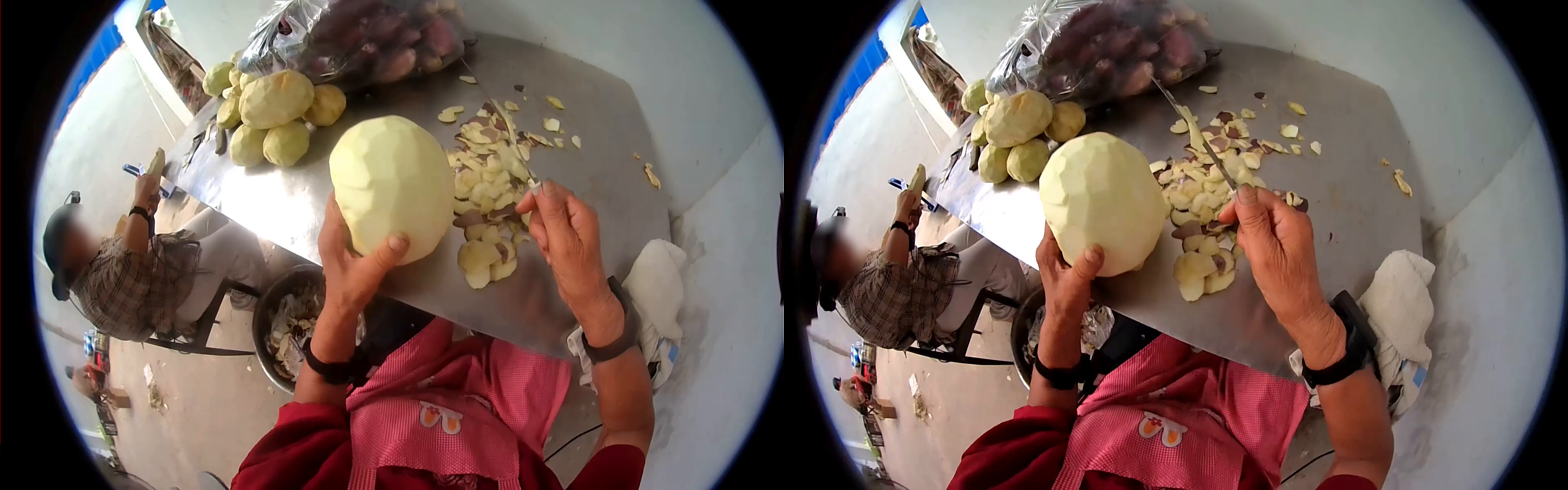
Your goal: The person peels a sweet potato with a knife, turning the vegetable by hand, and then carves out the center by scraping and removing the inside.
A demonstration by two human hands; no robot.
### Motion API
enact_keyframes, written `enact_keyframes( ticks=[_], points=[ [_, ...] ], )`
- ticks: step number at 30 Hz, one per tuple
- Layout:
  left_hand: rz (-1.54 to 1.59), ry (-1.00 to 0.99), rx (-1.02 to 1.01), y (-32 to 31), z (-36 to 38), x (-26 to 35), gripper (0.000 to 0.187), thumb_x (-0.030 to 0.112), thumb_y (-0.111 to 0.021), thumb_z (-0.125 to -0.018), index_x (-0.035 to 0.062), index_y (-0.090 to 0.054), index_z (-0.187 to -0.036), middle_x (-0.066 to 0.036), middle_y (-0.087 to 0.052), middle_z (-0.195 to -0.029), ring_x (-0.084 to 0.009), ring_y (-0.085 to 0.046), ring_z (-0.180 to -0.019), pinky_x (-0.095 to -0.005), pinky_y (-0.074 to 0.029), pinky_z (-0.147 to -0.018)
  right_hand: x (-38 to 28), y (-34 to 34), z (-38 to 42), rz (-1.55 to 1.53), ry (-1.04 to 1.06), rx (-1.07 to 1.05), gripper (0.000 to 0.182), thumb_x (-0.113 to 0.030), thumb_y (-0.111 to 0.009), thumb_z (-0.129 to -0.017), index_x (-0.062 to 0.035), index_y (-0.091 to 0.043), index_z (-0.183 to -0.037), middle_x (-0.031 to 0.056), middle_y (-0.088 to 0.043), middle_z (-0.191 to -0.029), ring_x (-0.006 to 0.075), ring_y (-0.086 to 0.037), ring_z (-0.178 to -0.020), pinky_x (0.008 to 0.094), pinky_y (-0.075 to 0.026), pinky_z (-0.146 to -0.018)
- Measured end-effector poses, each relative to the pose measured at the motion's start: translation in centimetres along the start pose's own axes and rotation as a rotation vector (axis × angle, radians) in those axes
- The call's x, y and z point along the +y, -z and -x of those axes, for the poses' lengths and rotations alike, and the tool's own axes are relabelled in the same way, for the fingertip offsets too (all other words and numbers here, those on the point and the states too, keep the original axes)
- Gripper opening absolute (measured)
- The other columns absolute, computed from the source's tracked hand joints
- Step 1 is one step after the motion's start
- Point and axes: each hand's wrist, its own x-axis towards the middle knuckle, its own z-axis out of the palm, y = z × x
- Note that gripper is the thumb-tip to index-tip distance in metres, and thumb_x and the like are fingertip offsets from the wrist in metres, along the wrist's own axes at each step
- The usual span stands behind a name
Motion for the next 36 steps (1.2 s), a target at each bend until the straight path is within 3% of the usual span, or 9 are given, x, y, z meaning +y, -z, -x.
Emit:
enact_keyframes(
  ticks=[4,7,13,20,22,28,30,32,36],
  points=[
    [0.077,0.042,0.036,0.1,-0.2,0.1,0.075,0.037,-0.076,-0.082,-0.0051,-0.044,-0.135,-0.015,-0.06,-0.121,-0.0222,-0.059,-0.11,-0.0355,-0.047,-0.096,0.1,-0.2,0.0,-0.033,-0.011,0.009,0.044,-0.038,-0.05,-0.103,-0.0016,-0.063,-0.082,-0.0053,-0.043,-0.064,0.0036,-0.037,-0.061,0.0218,-0.031,-0.054],
    [0.122,0.127,0.068,0.6,-0.6,0.4,0.063,0.041,-0.062,-0.093,-0.0063,-0.047,-0.132,-0.016,-0.059,-0.123,-0.0246,-0.059,-0.111,-0.0384,-0.046,-0.097,0.2,-0.3,0.0,-0.031,-0.008,0.002,0.045,-0.039,-0.049,-0.103,-0.0016,-0.062,-0.082,-0.0054,-0.043,-0.064,0.0035,-0.037,-0.061,0.0218,-0.03,-0.054],
    [0.362,0.217,0.174,0.7,-1.3,0.4,0.057,0.039,-0.062,-0.093,-0.0052,-0.052,-0.127,-0.015,-0.061,-0.12,-0.0229,-0.062,-0.109,-0.0369,-0.05,-0.094,-0.3,-0.4,0.3,0.044,-0.029,-0.024,0.046,-0.04,-0.047,-0.103,-0.0016,-0.062,-0.082,-0.0065,-0.04,-0.062,0.0037,-0.034,-0.06,0.0226,-0.029,-0.053],
    [0.235,0.259,0.058,0.1,-3.0,2.7,0.057,0.037,-0.062,-0.093,-0.009,-0.053,-0.125,-0.017,-0.064,-0.114,-0.0226,-0.064,-0.104,-0.0345,-0.052,-0.09,0.0,-0.1,0.2,0.045,-0.051,-0.036,0.047,-0.041,-0.047,-0.103,-0.0014,-0.062,-0.083,-0.0072,-0.037,-0.061,0.0031,-0.03,-0.057,0.0221,-0.026,-0.052],
    [0.25,0.31,0.083,0.2,-3.9,2.6,0.055,0.036,-0.063,-0.092,-0.0105,-0.056,-0.121,-0.018,-0.066,-0.107,-0.0209,-0.067,-0.094,-0.0314,-0.054,-0.083,0.0,-0.3,0.2,0.017,-0.023,-0.01,0.047,-0.04,-0.046,-0.104,-0.0012,-0.062,-0.083,-0.0074,-0.036,-0.061,0.0027,-0.029,-0.057,0.0217,-0.025,-0.052],
    [0.312,0.302,0.078,0.7,-4.3,2.1,0.057,0.037,-0.063,-0.092,-0.0106,-0.055,-0.121,-0.017,-0.066,-0.107,-0.0212,-0.067,-0.095,-0.032,-0.052,-0.086,-0.1,-0.3,0.3,0.051,-0.041,-0.023,0.045,-0.037,-0.046,-0.104,-0.0009,-0.062,-0.083,-0.0075,-0.035,-0.059,0.0025,-0.029,-0.056,0.0224,-0.026,-0.051],
    [0.166,0.273,0.03,1.0,-4.2,1.5,0.058,0.037,-0.066,-0.091,-0.011,-0.055,-0.121,-0.017,-0.066,-0.108,-0.0207,-0.066,-0.097,-0.0312,-0.052,-0.086,0.0,-0.3,0.3,0.055,-0.048,-0.038,0.045,-0.038,-0.046,-0.104,-0.0008,-0.062,-0.084,-0.0075,-0.035,-0.059,0.0024,-0.029,-0.056,0.0226,-0.026,-0.051],
    [0.133,0.246,0.043,0.9,-4.2,0.6,0.052,0.034,-0.066,-0.092,-0.0068,-0.057,-0.123,-0.01,-0.067,-0.109,-0.0159,-0.063,-0.096,-0.0288,-0.048,-0.087,-0.1,-0.4,0.3,0.058,-0.054,-0.051,0.045,-0.038,-0.046,-0.104,-0.0007,-0.062,-0.084,-0.0074,-0.035,-0.059,0.0024,-0.029,-0.056,0.0228,-0.026,-0.051],
    [-0.069,0.149,-0.086,-0.3,-4.1,0.8,0.045,0.032,-0.073,-0.087,-0.0021,-0.063,-0.114,-0.006,-0.064,-0.104,-0.015,-0.06,-0.096,-0.0289,-0.046,-0.089,-0.3,-0.5,0.4,0.041,-0.072,-0.049,0.045,-0.038,-0.046,-0.104,-0.0005,-0.062,-0.084,-0.0076,-0.035,-0.059,0.0023,-0.029,-0.055,0.0226,-0.024,-0.05]
  ],
)
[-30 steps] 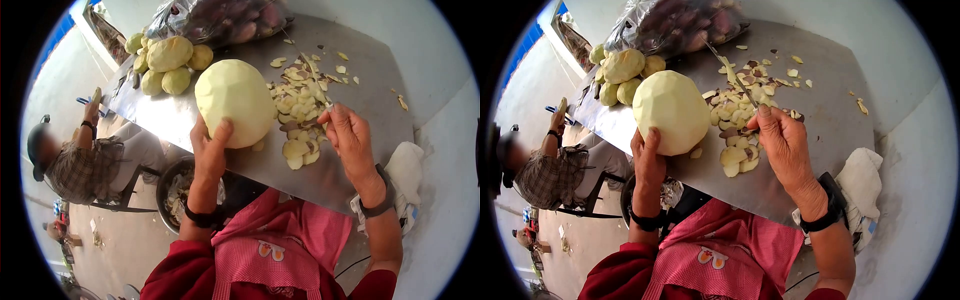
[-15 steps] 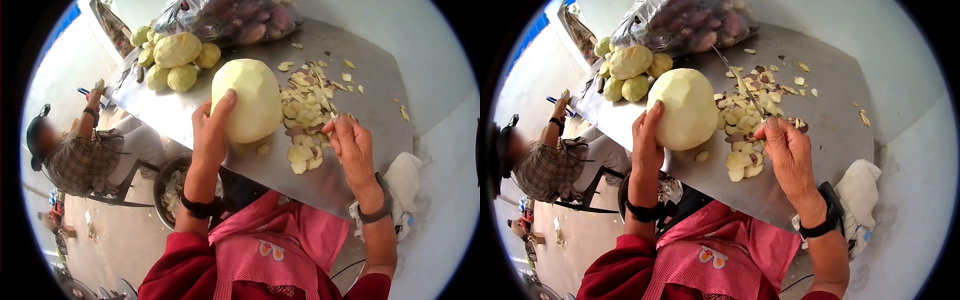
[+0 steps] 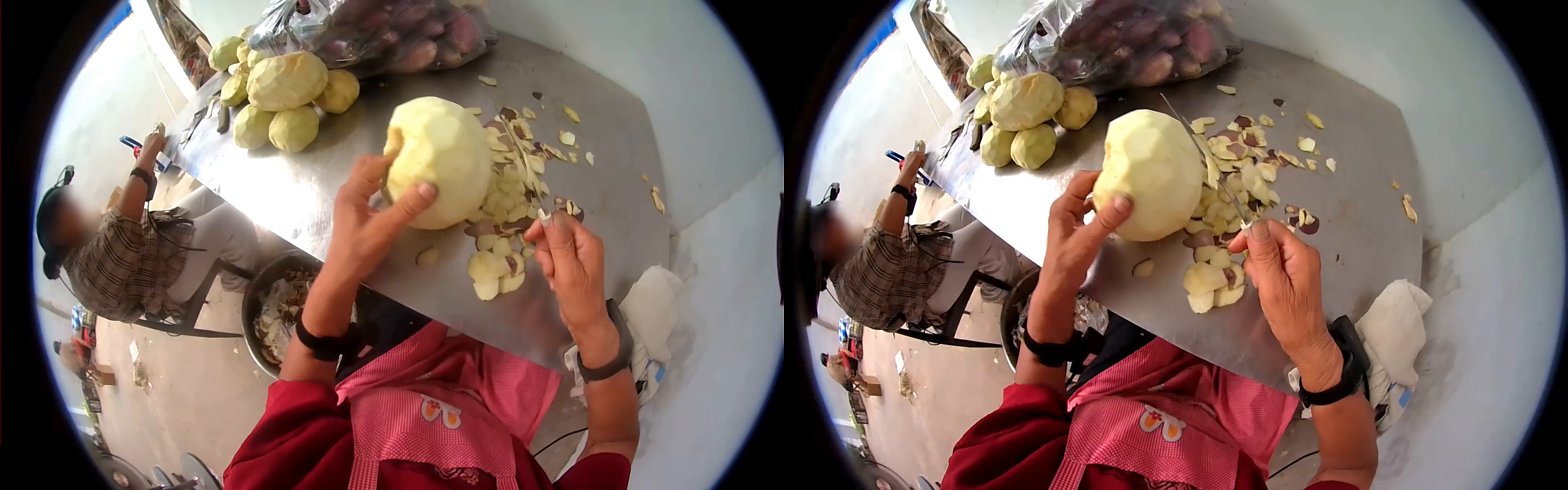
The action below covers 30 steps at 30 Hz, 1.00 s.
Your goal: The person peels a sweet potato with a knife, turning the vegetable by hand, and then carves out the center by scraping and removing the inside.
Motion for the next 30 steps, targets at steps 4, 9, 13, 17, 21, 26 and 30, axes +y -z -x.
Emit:
enact_keyframes(
  ticks=[4,9,13,17,21,26,30],
  points=[
    [-0.162,-0.133,0.056,-0.6,0.1,-0.3,0.053,0.033,-0.078,-0.08,-0.0049,-0.061,-0.113,-0.008,-0.054,-0.106,-0.0184,-0.053,-0.101,-0.0299,-0.041,-0.092,0.4,0.1,-0.3,-0.065,-0.01,0.02,0.044,-0.037,-0.047,-0.104,-0.0002,-0.061,-0.085,-0.0075,-0.035,-0.059,0.0023,-0.03,-0.055,0.0222,-0.023,-0.05],
    [-0.406,-0.301,0.038,-0.6,0.0,-1.0,0.071,0.036,-0.09,-0.063,-0.0032,-0.061,-0.115,-0.012,-0.053,-0.114,-0.023,-0.055,-0.106,-0.0329,-0.043,-0.094,0.3,0.0,-0.3,-0.059,-0.025,0.011,0.044,-0.037,-0.047,-0.104,0.0,-0.061,-0.085,-0.0074,-0.036,-0.059,0.0024,-0.03,-0.055,0.0223,-0.024,-0.05],
    [-0.405,-0.359,0.027,-0.5,-0.4,-1.5,0.074,0.036,-0.091,-0.062,-0.0032,-0.059,-0.116,-0.012,-0.055,-0.114,-0.0237,-0.056,-0.108,-0.0341,-0.045,-0.093,0.4,0.1,-0.3,-0.046,-0.03,0.001,0.044,-0.037,-0.047,-0.104,-0.0001,-0.061,-0.085,-0.0077,-0.036,-0.059,0.0024,-0.03,-0.055,0.022,-0.024,-0.05],
    [-0.318,-0.258,0.023,-0.7,0.0,-1.0,0.074,0.032,-0.089,-0.066,-0.002,-0.057,-0.123,-0.01,-0.063,-0.107,-0.0225,-0.061,-0.1,-0.0335,-0.048,-0.09,0.4,0.2,-0.4,-0.019,0.0,0.023,0.044,-0.036,-0.047,-0.104,-0.0001,-0.061,-0.085,-0.0078,-0.036,-0.06,0.0024,-0.03,-0.055,0.0222,-0.025,-0.05],
    [0.271,0.053,0.052,-0.6,0.0,0.2,0.069,0.023,-0.083,-0.074,-0.004,-0.053,-0.13,-0.013,-0.066,-0.112,-0.0218,-0.064,-0.1,-0.0338,-0.05,-0.093,0.4,0.3,-0.3,0.005,0.022,0.028,0.041,-0.034,-0.048,-0.104,-0.0007,-0.061,-0.085,-0.0072,-0.037,-0.059,0.0033,-0.032,-0.054,0.0222,-0.026,-0.05],
    [0.429,0.118,0.036,1.2,0.5,1.6,0.066,0.032,-0.074,-0.084,-0.0074,-0.049,-0.132,-0.016,-0.063,-0.119,-0.0225,-0.062,-0.108,-0.0353,-0.049,-0.096,0.0,-0.3,0.2,0.238,0.196,0.031,0.034,-0.029,-0.053,-0.102,0.0007,-0.061,-0.086,-0.0029,-0.043,-0.058,0.0058,-0.038,-0.053,0.0246,-0.031,-0.049],
    [0.331,0.187,-0.04,1.0,0.4,2.5,0.067,0.039,-0.07,-0.088,-0.0078,-0.049,-0.131,-0.017,-0.063,-0.118,-0.0229,-0.061,-0.11,-0.0353,-0.047,-0.096,-0.3,-0.5,0.3,0.319,0.27,0.008,0.031,-0.025,-0.056,-0.1,0.0026,-0.06,-0.086,0.0025,-0.049,-0.058,0.0071,-0.041,-0.054,0.0265,-0.035,-0.049]
  ],
)
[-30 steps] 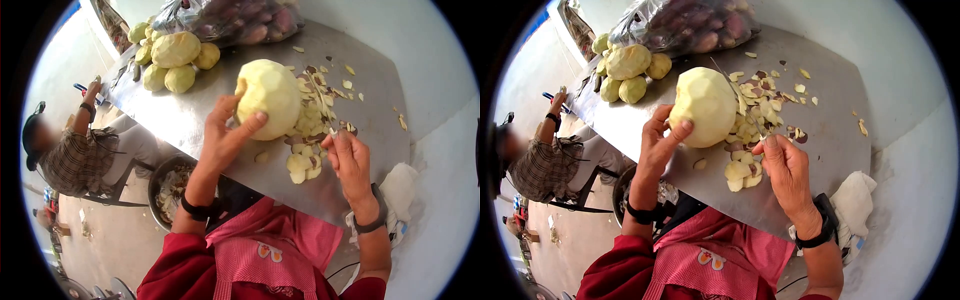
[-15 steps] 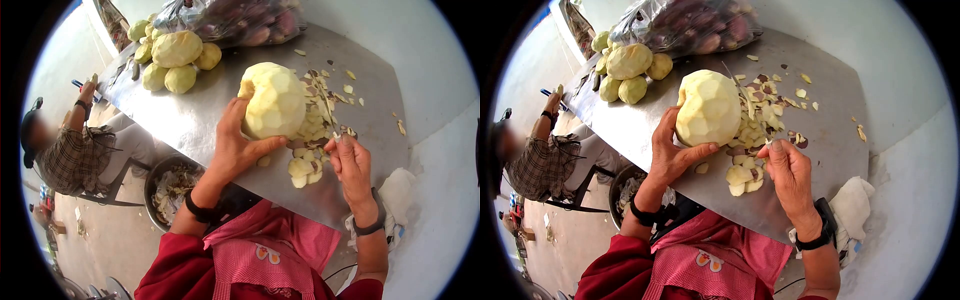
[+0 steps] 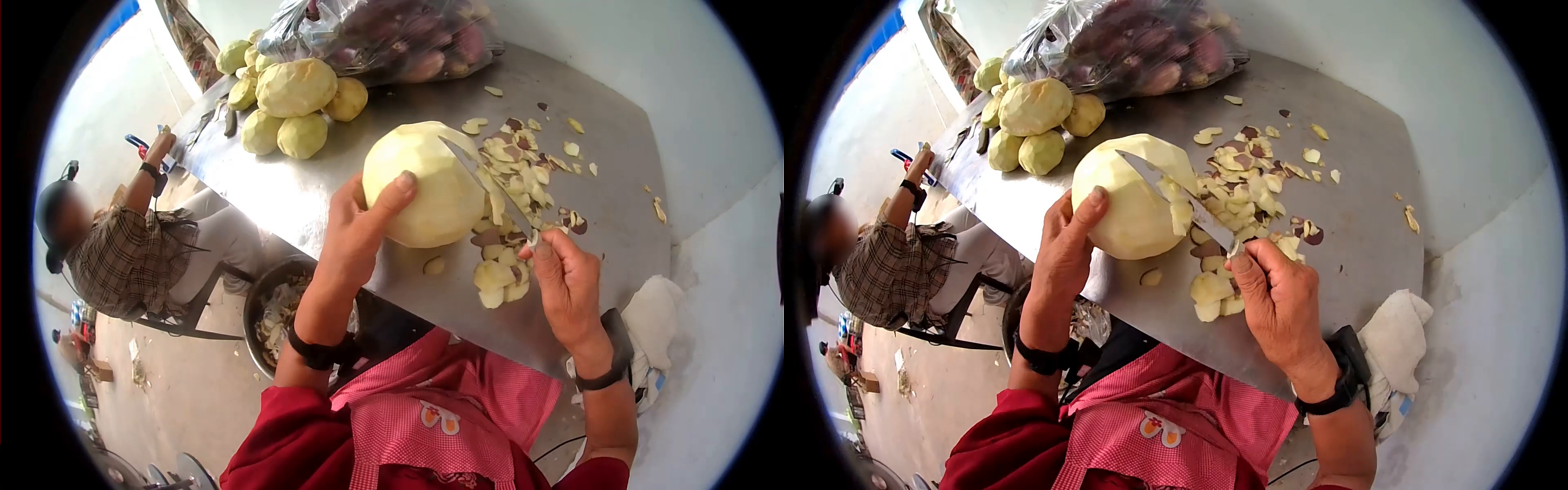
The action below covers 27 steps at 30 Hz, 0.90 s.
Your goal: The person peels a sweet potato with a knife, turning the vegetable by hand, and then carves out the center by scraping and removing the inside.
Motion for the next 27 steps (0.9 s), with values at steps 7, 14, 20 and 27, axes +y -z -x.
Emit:
enact_keyframes(
  ticks=[7,14,20,27],
  points=[
    [-0.252,-0.059,-0.007,-0.8,0.0,-0.2,0.073,0.047,-0.068,-0.087,-0.0062,-0.049,-0.133,-0.015,-0.063,-0.12,-0.0218,-0.061,-0.109,-0.0347,-0.047,-0.096,0.9,-0.4,-0.1,-0.024,0.005,0.072,0.03,-0.026,-0.058,-0.099,0.0019,-0.059,-0.086,0.0042,-0.05,-0.057,0.0088,-0.044,-0.054,0.0278,-0.038,-0.05],
    [-0.254,-0.179,-0.181,-0.9,0.4,-0.8,0.086,0.028,-0.094,-0.059,-0.0052,-0.051,-0.127,-0.013,-0.063,-0.119,-0.0217,-0.061,-0.11,-0.0347,-0.048,-0.097,0.3,-0.1,-0.2,-0.009,-0.016,0.046,0.032,-0.026,-0.058,-0.099,0.0023,-0.058,-0.085,0.0036,-0.048,-0.057,0.0087,-0.042,-0.055,0.0282,-0.038,-0.05],
    [-0.194,-0.124,-0.012,-1.5,-0.6,-1.5,0.07,0.023,-0.09,-0.063,-0.0063,-0.057,-0.117,-0.014,-0.067,-0.109,-0.0209,-0.066,-0.096,-0.0342,-0.054,-0.088,0.5,0.5,-0.2,-0.107,-0.124,0.076,0.032,-0.025,-0.057,-0.1,0.0026,-0.059,-0.083,0.0031,-0.046,-0.057,0.008,-0.04,-0.056,0.0276,-0.036,-0.051],
    [0.168,-0.06,0.003,0.9,-1.5,-1.7,0.061,0.034,-0.071,-0.084,-0.0104,-0.054,-0.123,-0.016,-0.065,-0.111,-0.0203,-0.066,-0.097,-0.0332,-0.053,-0.087,0.0,-0.1,0.1,0.022,0.06,0.02,0.029,-0.026,-0.061,-0.097,-0.0006,-0.059,-0.084,0.0072,-0.056,-0.06,0.0122,-0.051,-0.052,0.0283,-0.041,-0.05]
  ],
)
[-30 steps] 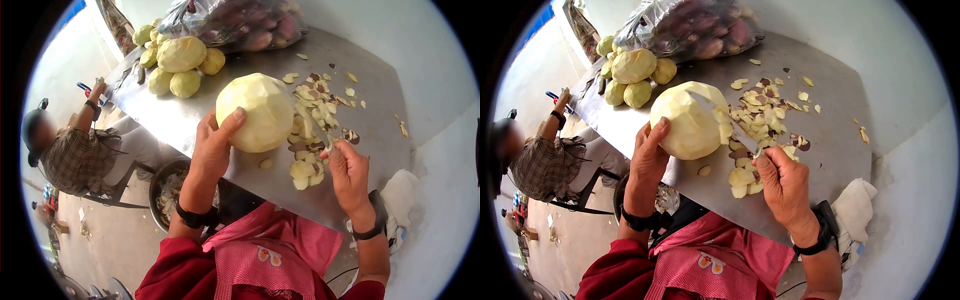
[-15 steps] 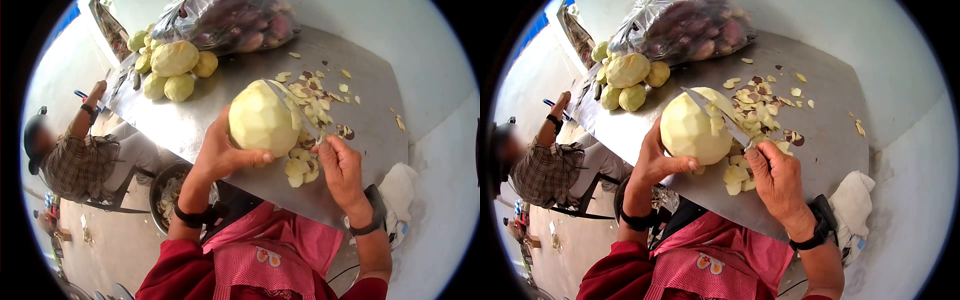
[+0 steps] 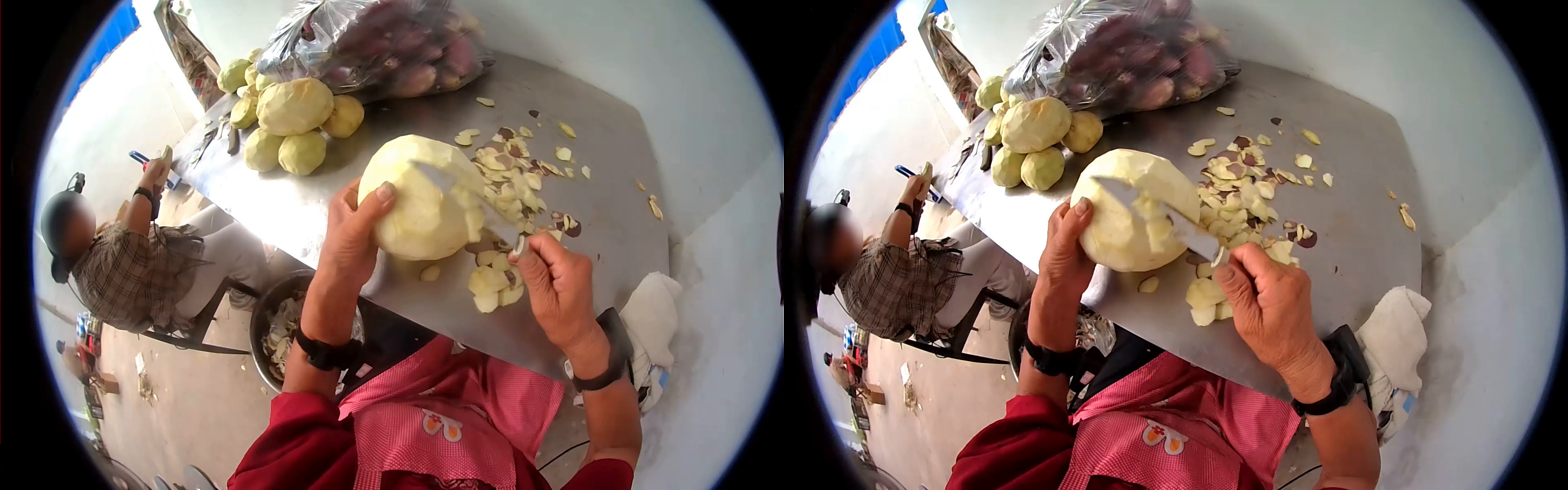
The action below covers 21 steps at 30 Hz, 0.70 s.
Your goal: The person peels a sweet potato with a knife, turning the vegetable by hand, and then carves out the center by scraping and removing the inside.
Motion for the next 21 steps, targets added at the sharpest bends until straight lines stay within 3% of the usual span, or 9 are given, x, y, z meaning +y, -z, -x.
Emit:
enact_keyframes(
  ticks=[1,2,6,8,9,11,12,21],
  points=[
    [0.019,0.005,0.013,0.0,0.0,-0.1,0.059,0.033,-0.07,-0.085,-0.0104,-0.054,-0.122,-0.016,-0.065,-0.111,-0.02,-0.065,-0.097,-0.0331,-0.053,-0.087,0.2,-0.2,0.1,0.049,0.05,-0.026,0.028,-0.027,-0.062,-0.096,-0.0018,-0.059,-0.085,0.0083,-0.058,-0.061,0.0156,-0.055,-0.051,0.029,-0.043,-0.05],
    [0.027,0.001,0.01,0.0,0.0,-0.2,0.056,0.031,-0.068,-0.087,-0.0099,-0.054,-0.122,-0.016,-0.065,-0.111,-0.0196,-0.065,-0.096,-0.0328,-0.053,-0.087,0.4,-0.4,0.2,0.102,0.065,-0.039,0.025,-0.028,-0.064,-0.094,-0.004,-0.059,-0.088,0.0086,-0.06,-0.063,0.0246,-0.061,-0.054,0.0316,-0.045,-0.051],
    [0.04,0.028,-0.028,0.9,-0.2,-0.7,0.067,0.038,-0.072,-0.083,-0.0085,-0.052,-0.126,-0.015,-0.064,-0.114,-0.0192,-0.064,-0.1,-0.0324,-0.052,-0.089,0.1,-0.2,0.0,0.209,0.089,-0.074,0.024,-0.028,-0.065,-0.093,-0.0051,-0.059,-0.09,0.0083,-0.061,-0.064,0.0278,-0.062,-0.056,0.0336,-0.046,-0.05],
    [0.059,-0.055,-0.123,1.3,0.0,-1.4,0.084,0.041,-0.083,-0.071,-0.0064,-0.048,-0.131,-0.014,-0.063,-0.118,-0.0198,-0.063,-0.103,-0.0327,-0.051,-0.091,-0.3,-0.1,0.0,0.255,0.098,-0.085,0.022,-0.027,-0.065,-0.093,-0.006,-0.058,-0.091,0.0084,-0.062,-0.065,0.0298,-0.063,-0.058,0.0351,-0.047,-0.051],
    [0.06,-0.054,-0.123,1.2,0.0,-1.4,0.084,0.041,-0.083,-0.071,-0.0064,-0.048,-0.131,-0.014,-0.063,-0.118,-0.0198,-0.063,-0.103,-0.0327,-0.051,-0.091,-0.2,-0.1,0.0,0.256,0.097,-0.085,0.022,-0.027,-0.065,-0.093,-0.006,-0.058,-0.091,0.0084,-0.062,-0.065,0.0298,-0.063,-0.058,0.0351,-0.047,-0.051],
    [-0.102,-0.119,-0.126,0.6,0.0,-1.1,0.097,0.038,-0.091,-0.059,-0.0054,-0.046,-0.134,-0.013,-0.062,-0.12,-0.0208,-0.062,-0.106,-0.0337,-0.05,-0.093,-0.1,-0.1,0.0,0.225,0.055,-0.069,0.023,-0.028,-0.065,-0.093,-0.0063,-0.058,-0.09,0.0082,-0.061,-0.064,0.029,-0.062,-0.056,0.0351,-0.046,-0.05],
    [-0.118,-0.087,-0.104,0.3,0.1,-0.8,0.095,0.031,-0.091,-0.056,-0.0055,-0.047,-0.133,-0.013,-0.062,-0.119,-0.0213,-0.062,-0.106,-0.0344,-0.05,-0.093,-0.1,-0.1,0.1,0.227,0.052,-0.07,0.023,-0.028,-0.065,-0.093,-0.0063,-0.058,-0.09,0.0082,-0.061,-0.064,0.029,-0.062,-0.056,0.0351,-0.046,-0.05],
    [-0.156,-0.073,-0.084,0.6,-0.1,-1.0,0.092,0.031,-0.089,-0.057,-0.0065,-0.048,-0.131,-0.013,-0.062,-0.118,-0.0208,-0.061,-0.106,-0.0335,-0.05,-0.092,-0.4,0.0,-0.2,0.236,0.13,-0.087,0.023,-0.028,-0.067,-0.091,-0.0056,-0.059,-0.089,0.0073,-0.06,-0.063,0.0257,-0.06,-0.053,0.0335,-0.045,-0.049]
  ],
)
